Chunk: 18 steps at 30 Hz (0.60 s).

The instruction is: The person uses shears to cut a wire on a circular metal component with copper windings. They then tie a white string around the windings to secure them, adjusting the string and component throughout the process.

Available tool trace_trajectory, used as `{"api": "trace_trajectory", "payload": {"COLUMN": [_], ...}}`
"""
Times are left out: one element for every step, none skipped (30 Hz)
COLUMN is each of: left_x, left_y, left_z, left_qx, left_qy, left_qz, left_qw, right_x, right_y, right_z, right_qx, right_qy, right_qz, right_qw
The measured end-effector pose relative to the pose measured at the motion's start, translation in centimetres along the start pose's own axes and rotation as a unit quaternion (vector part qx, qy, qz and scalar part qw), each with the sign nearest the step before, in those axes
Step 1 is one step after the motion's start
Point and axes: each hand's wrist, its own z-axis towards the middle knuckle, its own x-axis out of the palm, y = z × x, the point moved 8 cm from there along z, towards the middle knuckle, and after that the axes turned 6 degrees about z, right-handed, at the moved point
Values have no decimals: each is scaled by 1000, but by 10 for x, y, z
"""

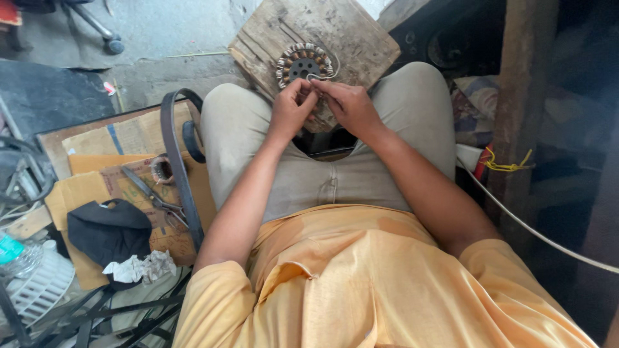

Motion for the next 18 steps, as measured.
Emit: {"api": "trace_trajectory", "payload": {"left_x": [0,2,1,0,0,-1,-1,-2,-3,-4,-4,-5,-4,-5,-5,-5,-4,-4], "left_y": [1,3,6,8,9,11,12,14,16,18,19,20,20,21,21,21,20,19], "left_z": [1,2,2,2,2,2,3,4,5,6,6,7,7,8,8,7,7,7], "left_qx": [6,3,0,-3,-1,2,4,-1,-7,-13,-15,-17,-18,-22,-25,-29,-31,-34], "left_qy": [2,2,0,-2,-1,0,0,-6,-13,-20,-19,-18,-18,-19,-19,-19,-18,-16], "left_qz": [2,2,4,6,-1,-8,-15,-21,-27,-33,-39,-45,-52,-54,-55,-57,-62,-68], "left_qw": [1000,1000,1000,1000,1000,1000,1000,1000,1000,999,999,999,998,998,998,998,997,997], "right_x": [-1,-2,-1,-2,-3,-4,-7,-10,-12,-13,-13,-12,-13,-14,-15,-14,-14,-13], "right_y": [-2,-3,-4,-5,-5,-5,-4,-3,-2,-5,-9,-12,-11,-11,-10,-12,-14,-16], "right_z": [-1,-1,-1,-1,0,0,0,0,0,1,1,1,2,2,2,2,2,1], "right_qx": [7,13,19,22,26,29,27,24,22,41,60,80,74,68,62,69,77,84], "right_qy": [-1,-2,-4,-7,-9,-11,-21,-30,-39,-33,-25,-17,-22,-27,-32,-33,-33,-34], "right_qz": [-1,-3,-2,-16,-28,-41,-56,-71,-85,-71,-55,-40,-34,-28,-21,-12,-2,7], "right_qw": [1000,1000,1000,1000,999,999,998,997,995,996,996,996,996,997,997,997,996,996]}}
